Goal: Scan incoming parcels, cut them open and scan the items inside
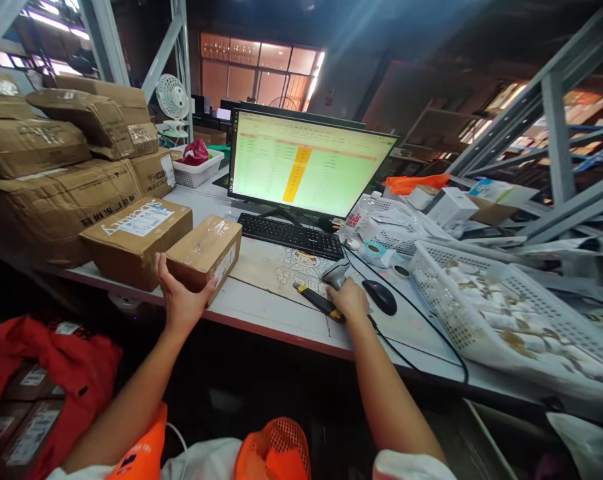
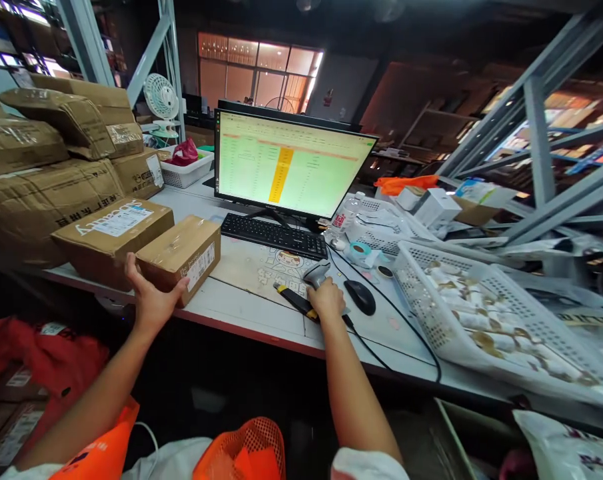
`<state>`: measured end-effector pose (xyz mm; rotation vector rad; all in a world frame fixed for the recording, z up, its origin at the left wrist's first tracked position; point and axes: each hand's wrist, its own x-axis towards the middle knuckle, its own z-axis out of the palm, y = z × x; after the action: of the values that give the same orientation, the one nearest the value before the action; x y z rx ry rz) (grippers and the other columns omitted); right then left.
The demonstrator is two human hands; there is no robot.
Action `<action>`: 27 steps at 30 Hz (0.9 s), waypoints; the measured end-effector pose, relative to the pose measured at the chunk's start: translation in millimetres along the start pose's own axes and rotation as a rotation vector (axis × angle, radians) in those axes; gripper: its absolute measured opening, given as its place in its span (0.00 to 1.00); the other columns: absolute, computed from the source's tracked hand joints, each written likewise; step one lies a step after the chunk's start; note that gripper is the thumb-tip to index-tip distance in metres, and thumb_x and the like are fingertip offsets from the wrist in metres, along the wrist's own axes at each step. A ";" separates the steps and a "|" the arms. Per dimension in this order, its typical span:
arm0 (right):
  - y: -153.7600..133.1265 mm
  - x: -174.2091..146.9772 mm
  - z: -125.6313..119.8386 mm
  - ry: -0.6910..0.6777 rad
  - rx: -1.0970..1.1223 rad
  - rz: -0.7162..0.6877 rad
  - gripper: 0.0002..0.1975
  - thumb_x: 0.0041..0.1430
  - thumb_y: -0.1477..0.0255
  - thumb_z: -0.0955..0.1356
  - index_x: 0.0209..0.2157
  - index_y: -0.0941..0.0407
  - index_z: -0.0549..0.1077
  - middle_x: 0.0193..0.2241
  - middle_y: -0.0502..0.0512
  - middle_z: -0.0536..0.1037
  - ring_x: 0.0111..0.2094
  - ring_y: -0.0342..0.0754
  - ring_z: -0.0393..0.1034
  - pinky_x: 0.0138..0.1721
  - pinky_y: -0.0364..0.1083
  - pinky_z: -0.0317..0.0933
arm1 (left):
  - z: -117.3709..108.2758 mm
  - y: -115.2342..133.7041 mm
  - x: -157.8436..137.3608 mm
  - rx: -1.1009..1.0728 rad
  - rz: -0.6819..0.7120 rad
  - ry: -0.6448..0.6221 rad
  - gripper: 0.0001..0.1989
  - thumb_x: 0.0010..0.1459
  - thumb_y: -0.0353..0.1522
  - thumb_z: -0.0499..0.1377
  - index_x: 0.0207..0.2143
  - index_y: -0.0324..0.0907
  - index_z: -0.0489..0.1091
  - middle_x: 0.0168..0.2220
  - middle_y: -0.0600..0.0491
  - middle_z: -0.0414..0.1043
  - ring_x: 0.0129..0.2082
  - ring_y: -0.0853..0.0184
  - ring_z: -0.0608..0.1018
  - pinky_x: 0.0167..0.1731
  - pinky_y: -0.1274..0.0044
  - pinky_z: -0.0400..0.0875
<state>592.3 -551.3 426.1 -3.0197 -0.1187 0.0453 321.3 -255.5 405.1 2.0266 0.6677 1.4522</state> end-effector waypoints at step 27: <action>22.7 -41.6 -29.8 0.040 0.294 -0.573 0.22 0.63 0.61 0.69 0.55 0.57 0.77 0.48 0.62 0.82 0.49 0.60 0.77 0.50 0.51 0.67 | 71.4 -59.0 27.1 -0.604 -0.181 -0.755 0.71 0.47 0.42 0.76 0.74 0.55 0.23 0.76 0.43 0.38 0.75 0.52 0.51 0.73 0.56 0.45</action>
<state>553.6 -580.6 454.0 -2.5826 -0.8765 -0.0460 392.8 -205.2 364.3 1.7604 0.0645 0.5825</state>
